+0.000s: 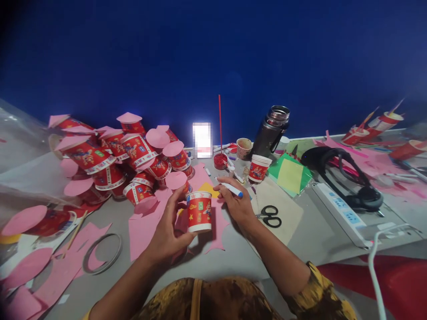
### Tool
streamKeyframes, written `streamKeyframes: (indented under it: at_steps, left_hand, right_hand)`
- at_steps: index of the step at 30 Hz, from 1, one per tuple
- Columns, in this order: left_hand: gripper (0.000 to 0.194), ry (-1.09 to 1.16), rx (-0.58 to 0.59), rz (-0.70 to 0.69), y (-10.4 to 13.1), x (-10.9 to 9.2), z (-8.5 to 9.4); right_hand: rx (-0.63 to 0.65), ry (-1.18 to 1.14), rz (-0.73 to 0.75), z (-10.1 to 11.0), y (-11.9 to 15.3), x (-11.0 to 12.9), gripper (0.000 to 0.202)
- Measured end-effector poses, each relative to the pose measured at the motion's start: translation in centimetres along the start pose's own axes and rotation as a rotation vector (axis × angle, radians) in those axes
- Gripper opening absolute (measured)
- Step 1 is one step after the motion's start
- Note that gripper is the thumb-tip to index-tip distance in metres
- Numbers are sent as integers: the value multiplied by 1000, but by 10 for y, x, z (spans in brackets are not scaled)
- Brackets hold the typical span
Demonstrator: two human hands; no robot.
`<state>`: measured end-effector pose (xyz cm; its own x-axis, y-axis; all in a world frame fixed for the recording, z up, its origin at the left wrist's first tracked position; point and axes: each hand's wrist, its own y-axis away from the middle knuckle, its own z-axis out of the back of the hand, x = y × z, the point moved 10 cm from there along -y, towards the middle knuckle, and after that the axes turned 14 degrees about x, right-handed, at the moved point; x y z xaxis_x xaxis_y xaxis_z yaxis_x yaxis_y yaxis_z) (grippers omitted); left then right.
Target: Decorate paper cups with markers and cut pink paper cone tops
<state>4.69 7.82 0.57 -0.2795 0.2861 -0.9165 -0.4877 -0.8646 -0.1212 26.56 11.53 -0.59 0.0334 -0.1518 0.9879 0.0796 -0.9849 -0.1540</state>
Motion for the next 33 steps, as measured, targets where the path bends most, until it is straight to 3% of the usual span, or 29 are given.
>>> streamKeyframes:
  at_steps: [8, 19, 28, 33]
  left_hand:
    - [109, -181, 6, -123, 2, -13, -2]
    - [108, -179, 5, -94, 2, -14, -3]
    - [105, -297, 24, -132, 3, -16, -4]
    - [104, -357, 51, -170, 0, -18, -9]
  right_hand:
    - [35, 95, -19, -4, 1, 3, 27]
    - [39, 162, 38, -2, 1, 4, 27]
    - [3, 244, 290, 2, 22, 40, 22]
    - [64, 336, 393, -15, 39, 60, 13]
